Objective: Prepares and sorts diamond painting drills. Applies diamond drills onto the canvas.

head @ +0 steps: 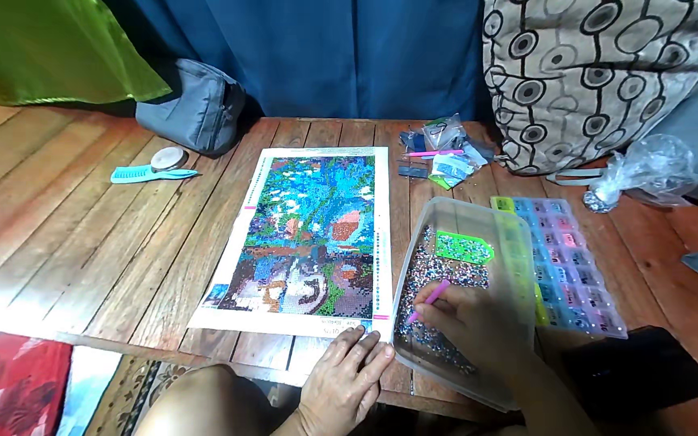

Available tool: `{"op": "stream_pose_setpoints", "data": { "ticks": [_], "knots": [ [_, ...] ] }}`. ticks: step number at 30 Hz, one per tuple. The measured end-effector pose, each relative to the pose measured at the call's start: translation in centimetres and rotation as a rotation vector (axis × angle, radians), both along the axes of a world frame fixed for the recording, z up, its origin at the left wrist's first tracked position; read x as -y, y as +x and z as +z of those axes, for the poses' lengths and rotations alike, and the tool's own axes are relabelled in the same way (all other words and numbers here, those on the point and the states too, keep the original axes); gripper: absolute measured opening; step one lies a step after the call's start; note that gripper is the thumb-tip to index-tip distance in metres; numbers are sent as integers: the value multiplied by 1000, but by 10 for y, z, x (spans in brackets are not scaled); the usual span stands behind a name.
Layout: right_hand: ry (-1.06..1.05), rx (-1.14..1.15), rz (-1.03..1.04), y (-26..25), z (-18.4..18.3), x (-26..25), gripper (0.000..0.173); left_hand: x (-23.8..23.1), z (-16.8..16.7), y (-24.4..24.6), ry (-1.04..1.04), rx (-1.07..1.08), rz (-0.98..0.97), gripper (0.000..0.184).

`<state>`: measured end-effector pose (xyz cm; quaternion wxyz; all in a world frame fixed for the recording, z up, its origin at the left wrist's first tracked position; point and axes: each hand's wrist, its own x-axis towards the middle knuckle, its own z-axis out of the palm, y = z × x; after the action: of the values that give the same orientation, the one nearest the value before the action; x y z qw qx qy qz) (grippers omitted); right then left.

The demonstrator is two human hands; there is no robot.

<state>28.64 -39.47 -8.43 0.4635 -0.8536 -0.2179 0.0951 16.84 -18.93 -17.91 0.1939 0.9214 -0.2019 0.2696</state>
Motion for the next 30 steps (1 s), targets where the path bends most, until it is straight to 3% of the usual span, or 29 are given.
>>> {"op": "stream_pose_setpoints", "data": {
  "ticks": [11, 21, 30],
  "knots": [
    [108, -59, -80, 3, 2, 6, 9, 1, 0, 0, 1, -1, 6, 36],
    [696, -270, -312, -4, 31, 7, 19, 4, -2, 0, -3, -20, 1, 38],
    [997, -548, -406, -52, 39, -74, 30, 7, 9, -1, -56, -122, -46, 37]
  ]
}}
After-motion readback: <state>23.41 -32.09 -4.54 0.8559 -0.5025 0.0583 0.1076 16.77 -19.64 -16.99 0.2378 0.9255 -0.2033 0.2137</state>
